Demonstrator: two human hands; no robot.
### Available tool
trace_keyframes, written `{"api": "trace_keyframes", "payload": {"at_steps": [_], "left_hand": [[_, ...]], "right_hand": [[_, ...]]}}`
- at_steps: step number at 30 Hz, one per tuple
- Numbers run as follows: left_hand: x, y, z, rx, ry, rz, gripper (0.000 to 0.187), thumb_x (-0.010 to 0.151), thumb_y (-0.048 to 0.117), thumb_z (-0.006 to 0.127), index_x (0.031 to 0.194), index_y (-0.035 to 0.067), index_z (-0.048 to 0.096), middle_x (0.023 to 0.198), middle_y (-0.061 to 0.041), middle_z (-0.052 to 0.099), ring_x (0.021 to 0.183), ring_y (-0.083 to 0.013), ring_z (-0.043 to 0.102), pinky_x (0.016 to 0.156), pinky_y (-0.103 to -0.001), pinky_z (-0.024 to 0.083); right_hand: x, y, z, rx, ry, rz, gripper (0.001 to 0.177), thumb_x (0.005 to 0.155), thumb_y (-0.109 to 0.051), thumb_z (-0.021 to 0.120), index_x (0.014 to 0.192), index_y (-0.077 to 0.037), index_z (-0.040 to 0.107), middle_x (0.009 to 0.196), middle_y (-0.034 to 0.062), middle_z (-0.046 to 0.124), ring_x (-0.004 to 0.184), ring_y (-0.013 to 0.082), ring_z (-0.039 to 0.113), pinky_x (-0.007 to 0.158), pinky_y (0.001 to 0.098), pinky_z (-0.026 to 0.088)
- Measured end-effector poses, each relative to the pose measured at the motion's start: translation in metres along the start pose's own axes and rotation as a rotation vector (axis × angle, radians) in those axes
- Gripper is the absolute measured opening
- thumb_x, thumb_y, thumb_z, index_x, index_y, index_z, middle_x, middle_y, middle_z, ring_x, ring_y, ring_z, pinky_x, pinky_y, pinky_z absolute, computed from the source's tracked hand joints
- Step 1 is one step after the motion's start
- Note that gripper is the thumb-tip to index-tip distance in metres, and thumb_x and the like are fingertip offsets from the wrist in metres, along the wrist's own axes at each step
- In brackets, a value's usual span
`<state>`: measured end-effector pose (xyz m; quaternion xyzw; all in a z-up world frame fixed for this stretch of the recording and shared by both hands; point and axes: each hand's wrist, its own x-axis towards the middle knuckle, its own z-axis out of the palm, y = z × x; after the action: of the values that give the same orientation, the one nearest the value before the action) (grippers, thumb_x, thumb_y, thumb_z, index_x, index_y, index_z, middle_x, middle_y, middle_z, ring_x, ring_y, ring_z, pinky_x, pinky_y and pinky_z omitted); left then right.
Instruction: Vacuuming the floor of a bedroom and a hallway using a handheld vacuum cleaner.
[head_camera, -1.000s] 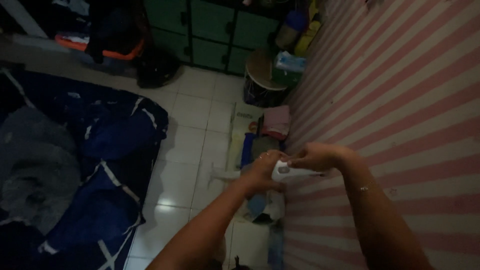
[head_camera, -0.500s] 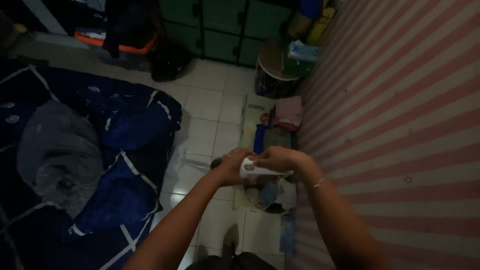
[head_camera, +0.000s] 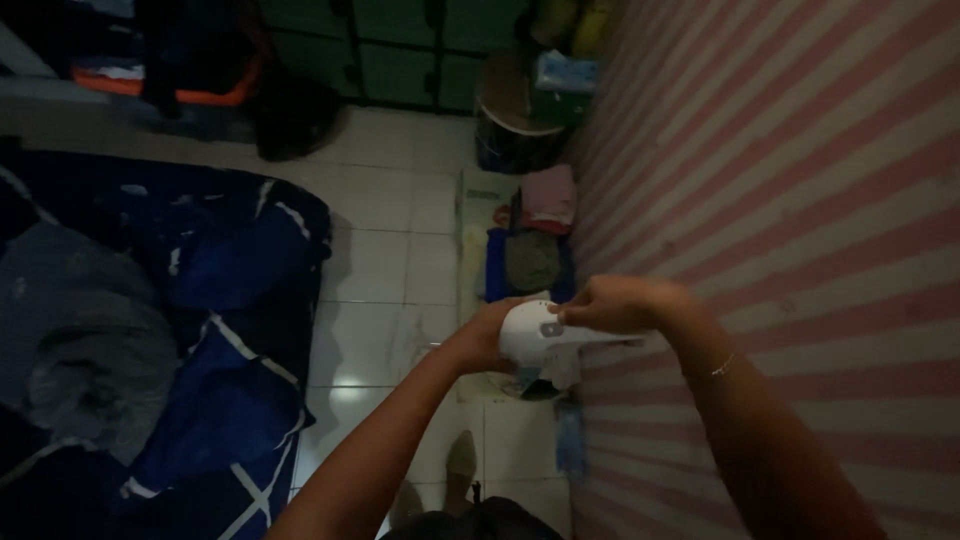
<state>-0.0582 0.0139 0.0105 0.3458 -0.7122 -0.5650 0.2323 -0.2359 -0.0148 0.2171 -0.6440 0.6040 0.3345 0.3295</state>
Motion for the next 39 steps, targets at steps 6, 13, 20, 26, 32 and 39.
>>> {"api": "trace_keyframes", "payload": {"at_steps": [6,13,20,26,32,39], "left_hand": [[0.009,0.013,0.018,0.062,-0.028,0.052,0.113,0.051,0.014,0.101,0.147,0.019,0.042,0.147,-0.007,0.052,0.133,-0.0303,0.052,0.114,-0.044,0.045],[-0.021,0.042,0.01,0.191,0.02,-0.022,0.109,0.045,0.019,0.104,0.141,0.018,0.053,0.139,-0.007,0.059,0.13,-0.0319,0.054,0.111,-0.046,0.045],[-0.051,0.028,-0.004,0.25,0.067,-0.077,0.116,0.041,0.028,0.103,0.145,0.02,0.051,0.14,-0.007,0.062,0.13,-0.0307,0.058,0.107,-0.046,0.048],[-0.094,-0.005,-0.013,0.371,0.093,-0.2,0.112,0.044,0.025,0.102,0.144,0.024,0.052,0.139,-0.006,0.062,0.127,-0.0311,0.059,0.107,-0.046,0.048],[-0.148,-0.02,-0.022,0.421,0.095,-0.328,0.109,0.043,0.021,0.101,0.141,0.029,0.053,0.133,-0.003,0.063,0.124,-0.0296,0.06,0.106,-0.046,0.052],[-0.178,-0.021,-0.009,0.437,0.096,-0.403,0.108,0.043,0.019,0.103,0.139,0.03,0.053,0.135,-0.001,0.062,0.127,-0.0288,0.058,0.108,-0.047,0.048]], "right_hand": [[-0.028,-0.006,-0.01,0.059,-0.052,0.171,0.062,0.098,-0.06,0.05,0.129,-0.011,0.073,0.096,0.0158,0.079,0.071,0.022,0.07,0.065,0.0388,0.056],[-0.044,-0.01,-0.002,0.038,-0.014,0.105,0.059,0.094,-0.062,0.053,0.13,-0.019,0.074,0.106,0.013,0.079,0.08,0.0233,0.072,0.07,0.0383,0.057],[-0.018,-0.019,0.017,-0.017,-0.039,0.013,0.059,0.096,-0.062,0.051,0.132,-0.021,0.073,0.115,0.0148,0.078,0.093,0.0268,0.074,0.08,0.0419,0.06],[0.008,-0.042,0.057,-0.008,-0.011,-0.172,0.053,0.095,-0.057,0.051,0.136,-0.029,0.07,0.123,0.0108,0.074,0.102,0.0271,0.071,0.092,0.044,0.053],[0.01,-0.087,0.096,0.063,-0.039,-0.144,0.058,0.097,-0.06,0.052,0.138,-0.022,0.066,0.126,0.013,0.073,0.106,0.0271,0.071,0.093,0.0427,0.055],[0.025,-0.086,0.139,0.066,-0.009,-0.29,0.07,0.097,-0.067,0.046,0.136,-0.014,0.068,0.122,0.0131,0.075,0.106,0.0303,0.07,0.093,0.0425,0.053]]}}
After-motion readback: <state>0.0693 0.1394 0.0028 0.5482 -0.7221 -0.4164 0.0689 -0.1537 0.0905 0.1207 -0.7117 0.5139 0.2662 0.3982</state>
